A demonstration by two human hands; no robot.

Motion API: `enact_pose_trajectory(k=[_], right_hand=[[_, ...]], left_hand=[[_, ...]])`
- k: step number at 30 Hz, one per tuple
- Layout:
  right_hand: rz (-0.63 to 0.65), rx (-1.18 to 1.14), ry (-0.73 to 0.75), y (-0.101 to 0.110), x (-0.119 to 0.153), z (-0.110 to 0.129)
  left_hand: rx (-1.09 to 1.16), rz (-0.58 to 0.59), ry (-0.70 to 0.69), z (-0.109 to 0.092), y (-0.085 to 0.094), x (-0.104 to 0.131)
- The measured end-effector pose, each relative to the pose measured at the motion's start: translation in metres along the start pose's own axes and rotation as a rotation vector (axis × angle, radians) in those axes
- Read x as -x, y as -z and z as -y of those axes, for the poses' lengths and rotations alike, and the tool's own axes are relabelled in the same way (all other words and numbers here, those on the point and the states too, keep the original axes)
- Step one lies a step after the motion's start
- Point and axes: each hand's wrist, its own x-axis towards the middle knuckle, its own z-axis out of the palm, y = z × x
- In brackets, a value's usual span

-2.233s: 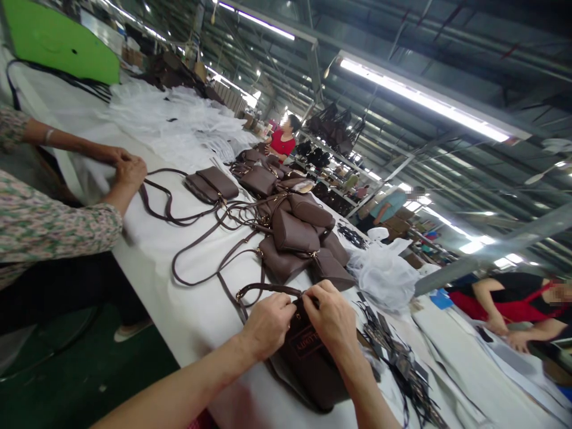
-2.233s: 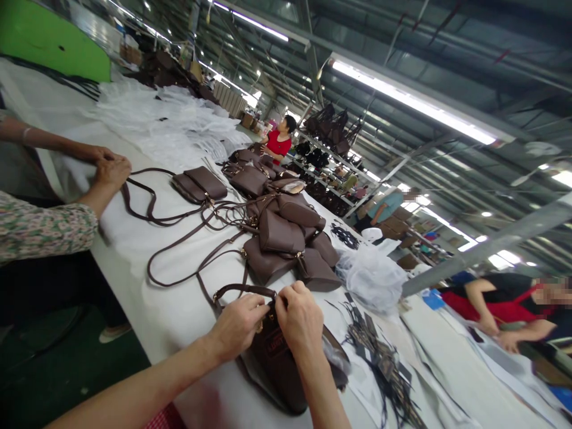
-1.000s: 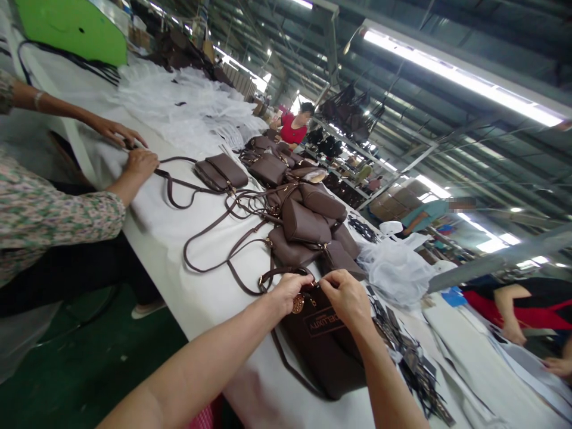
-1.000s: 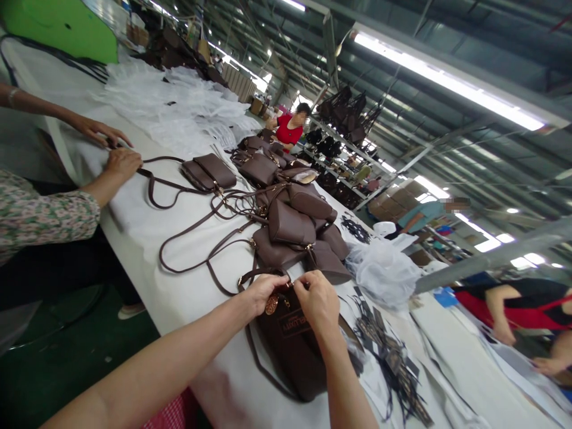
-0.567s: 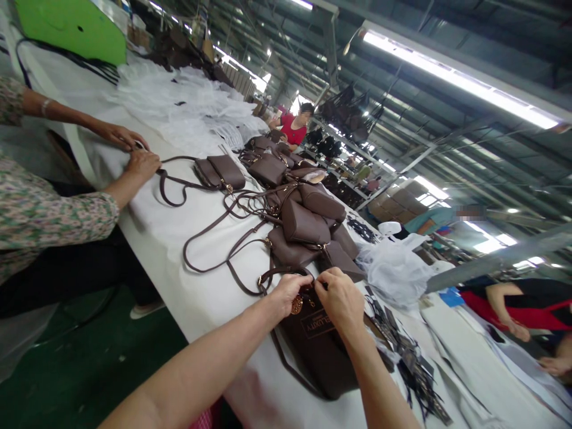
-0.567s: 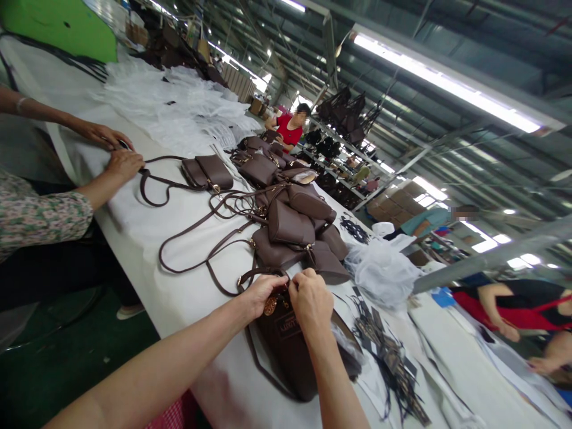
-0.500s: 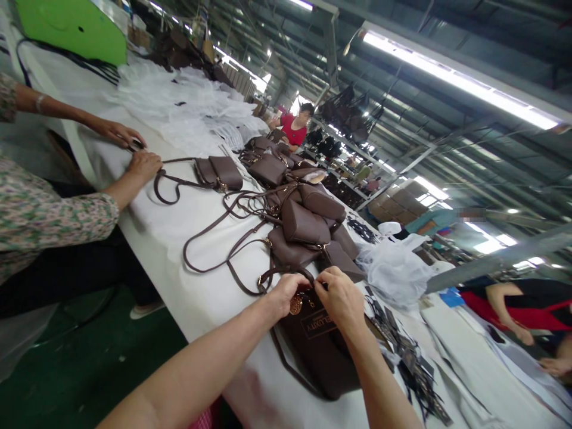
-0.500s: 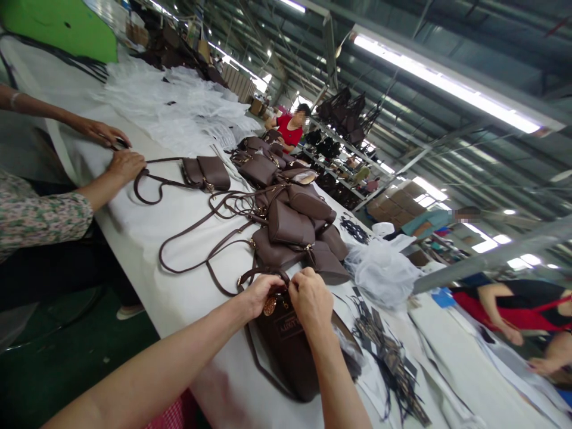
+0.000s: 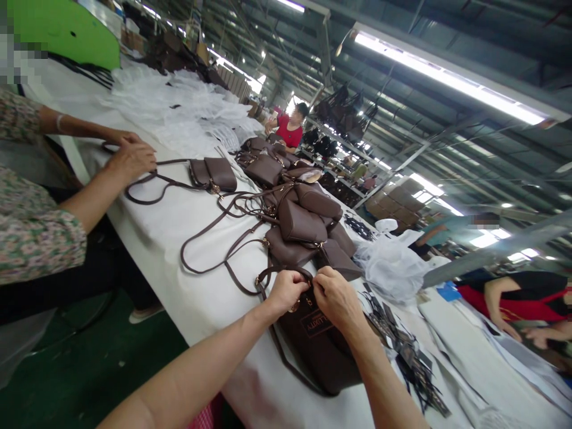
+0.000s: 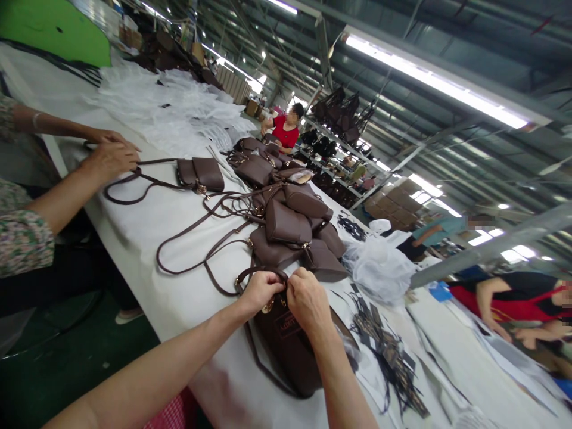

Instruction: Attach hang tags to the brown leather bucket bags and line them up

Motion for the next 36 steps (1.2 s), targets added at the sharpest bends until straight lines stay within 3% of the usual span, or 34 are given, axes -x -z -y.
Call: enact_pose_trajectory(k=[3, 6, 9, 11, 16, 21, 29, 36], right_hand=[[-0.025, -0.17, -0.025, 0.003, -0.001, -0.005], [-0.035, -0.475, -0.169, 0.006, -0.002, -0.011], [-0.004, -0.819, -0.316, 0.007, -0.005, -0.014], [0.043, -0.888, -0.355, 0.008, -0.008, -0.01], [0.097, -0.617, -0.238, 0.016, -0.016, 0.01], [0.085, -0.432, -0.047, 0.022, -0.024, 0.019], [-0.003, -0.482, 0.027, 0.016, -0.027, 0.011], [-0.064, -0.466, 0.047, 0.01, -0.028, 0.012]], left_hand=[[-0.128, 0.003, -0.089, -0.005, 0.004, 0.002], [-0.248, 0.037, -0.171, -0.013, 0.013, 0.007], [-0.349, 0.097, -0.234, -0.023, 0.027, 0.011], [-0.399, 0.129, -0.269, -0.03, 0.039, 0.012], [-0.5, 0.188, -0.39, -0.052, 0.059, 0.012], [-0.491, 0.183, -0.506, -0.064, 0.058, 0.013], [0.012, 0.176, -0.193, -0.047, 0.051, 0.002], [0.072, 0.16, -0.162, -0.044, 0.047, -0.003]])
